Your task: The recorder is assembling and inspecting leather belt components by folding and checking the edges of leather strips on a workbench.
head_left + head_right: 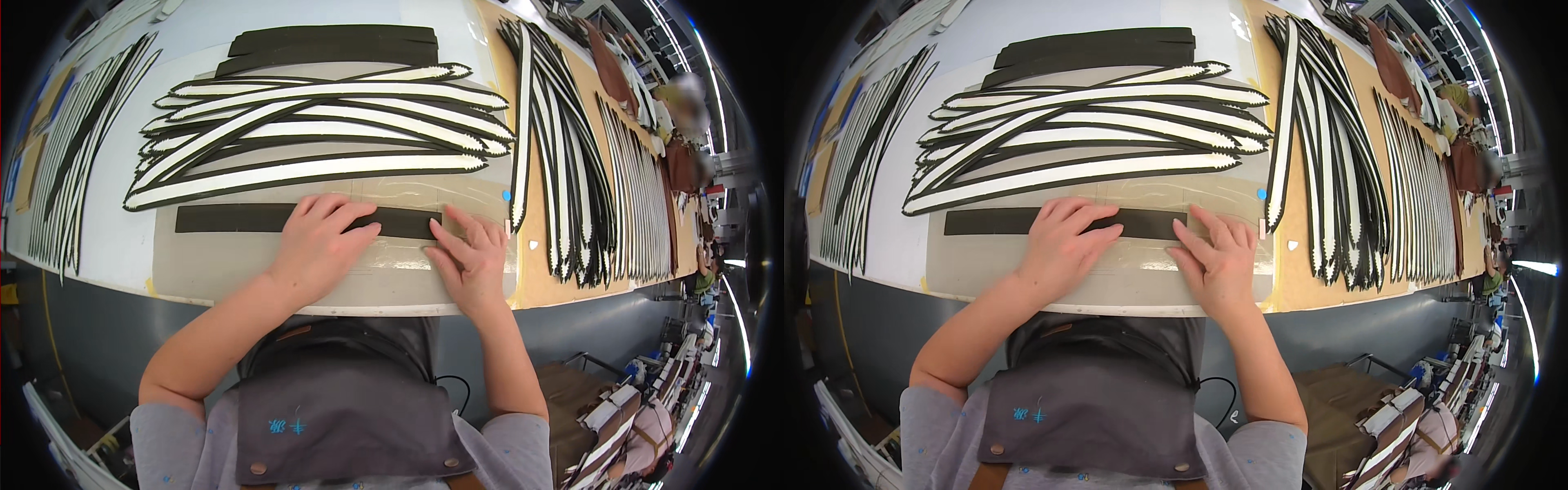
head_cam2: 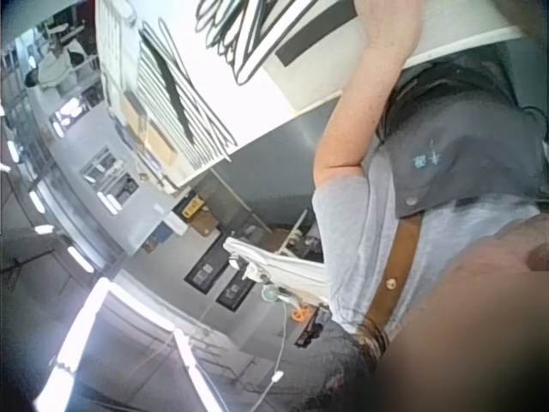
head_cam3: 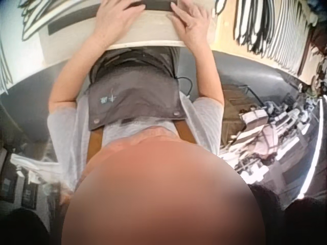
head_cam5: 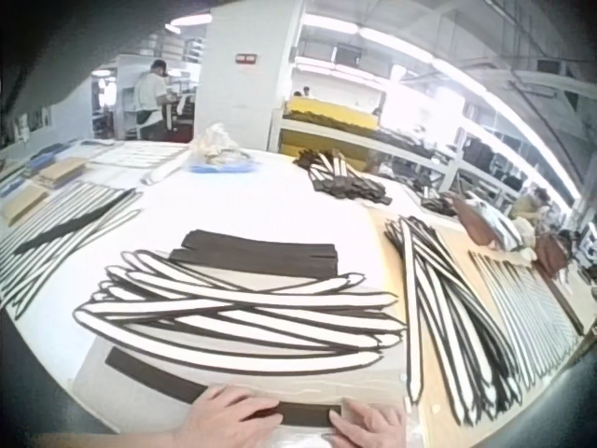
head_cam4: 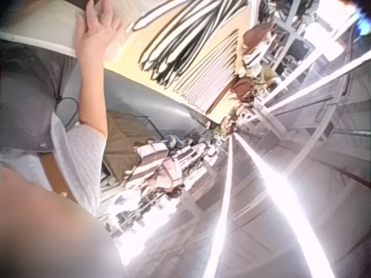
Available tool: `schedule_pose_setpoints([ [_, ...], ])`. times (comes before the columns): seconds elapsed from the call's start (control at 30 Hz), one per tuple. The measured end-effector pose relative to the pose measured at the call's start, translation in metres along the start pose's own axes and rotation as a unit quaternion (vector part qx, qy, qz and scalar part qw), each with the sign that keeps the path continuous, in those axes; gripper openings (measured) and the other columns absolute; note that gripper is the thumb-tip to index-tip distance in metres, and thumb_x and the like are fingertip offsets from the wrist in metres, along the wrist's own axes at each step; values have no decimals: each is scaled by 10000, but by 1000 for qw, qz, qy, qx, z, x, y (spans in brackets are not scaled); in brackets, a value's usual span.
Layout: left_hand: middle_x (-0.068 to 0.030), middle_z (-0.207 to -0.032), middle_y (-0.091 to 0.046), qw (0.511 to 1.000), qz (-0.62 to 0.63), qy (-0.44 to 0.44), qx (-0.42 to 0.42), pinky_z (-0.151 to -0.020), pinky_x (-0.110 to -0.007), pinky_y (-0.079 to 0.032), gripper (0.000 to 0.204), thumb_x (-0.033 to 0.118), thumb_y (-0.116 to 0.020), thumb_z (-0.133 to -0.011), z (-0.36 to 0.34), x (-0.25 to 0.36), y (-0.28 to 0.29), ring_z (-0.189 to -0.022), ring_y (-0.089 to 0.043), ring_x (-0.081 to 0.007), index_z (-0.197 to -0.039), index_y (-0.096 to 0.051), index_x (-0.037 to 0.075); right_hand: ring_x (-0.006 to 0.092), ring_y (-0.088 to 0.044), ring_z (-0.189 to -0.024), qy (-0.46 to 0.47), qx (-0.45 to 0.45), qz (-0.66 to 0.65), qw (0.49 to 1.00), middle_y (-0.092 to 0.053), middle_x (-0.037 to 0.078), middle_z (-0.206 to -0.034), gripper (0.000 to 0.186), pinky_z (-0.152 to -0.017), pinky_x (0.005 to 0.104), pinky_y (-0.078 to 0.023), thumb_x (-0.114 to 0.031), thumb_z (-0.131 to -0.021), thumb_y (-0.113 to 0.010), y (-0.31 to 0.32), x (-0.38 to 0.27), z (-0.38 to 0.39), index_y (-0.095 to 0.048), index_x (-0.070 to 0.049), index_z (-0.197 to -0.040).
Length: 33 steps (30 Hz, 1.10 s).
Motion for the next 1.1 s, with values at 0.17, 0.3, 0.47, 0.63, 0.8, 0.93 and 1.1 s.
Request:
schedule_pose_setpoints([
  [0.17, 30, -1223, -707, 998, 16, 54, -6, -988, -406, -455, 222, 133, -730, -849, 5, -8, 3, -1104, -601, -236, -1063, -789, 152, 320, -564, -1225, -19, -10, 19, 1000, -596, 117, -1432, 394, -1055, 472, -386, -220, -826, -818, -1, -1, 8, -775, -224, -1217],
  [0.3, 35, -1202, -718, 997, 36, 72, -8, -980, -415, -454, 207, 129, -747, -856, 2, -9, 4, -1089, -601, -243, -1056, -793, 157, 341, -524, -1326, -21, -16, 22, 999, -545, 143, -1499, 385, -1097, 484, -369, -229, -843, -806, -3, -2, 7, -770, -234, -1226],
  [0.47, 24, -1155, -731, 995, 43, 85, 6, -966, -405, -450, 181, 113, -768, -847, 0, -11, 8, -1067, -601, -250, -1021, -805, 149, 353, -476, -1410, -16, -24, 12, 1000, -516, 157, -1536, 388, -1119, 480, -361, -236, -857, -797, -5, 0, 6, -760, -238, -1243],
  [0.63, 15, -1146, -734, 994, 62, 93, -9, -968, -395, -448, 181, 97, -784, -830, -2, -13, 7, -1072, -595, -249, -1003, -811, 143, 376, -429, -1456, -26, -32, -7, 999, -489, 167, -1569, 398, -1156, 474, -309, -241, -869, -794, -5, 1, 7, -758, -214, -1265],
  [0.8, 12, -1153, -733, 993, 70, 97, -14, -981, -389, -444, 198, 87, -798, -814, -1, -15, 6, -1078, -590, -248, -1003, -815, 142, 375, -422, -1464, -34, -32, -19, 999, -489, 168, -1569, 397, -1161, 474, -310, -241, -868, -795, -4, 2, 6, -759, -210, -1263],
  [0.93, 13, -1155, -733, 991, 77, 105, -18, -988, -388, -443, 208, 84, -798, -814, -2, -15, 6, -1079, -589, -251, -1012, -816, 146, 373, -419, -1468, -38, -33, -17, 999, -492, 166, -1568, 403, -1162, 473, -312, -245, -861, -800, -4, 2, 7, -761, -207, -1260],
  [1.1, 15, -1154, -732, 992, 69, 108, -16, -986, -392, -445, 211, 88, -803, -813, -1, -16, 8, -1081, -588, -254, -1014, -818, 150, 373, -421, -1468, -42, -31, -24, 998, -504, 168, -1559, 382, -1165, 473, -309, -234, -861, -800, -6, 2, 5, -774, -199, -1240],
])
Point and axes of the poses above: each hand's wrist, its own z-axis away from the middle knuckle, its own y-axis out of the back of the hand, x = y × z, the point moved 5 cm from there along -z, towards the middle knuckle
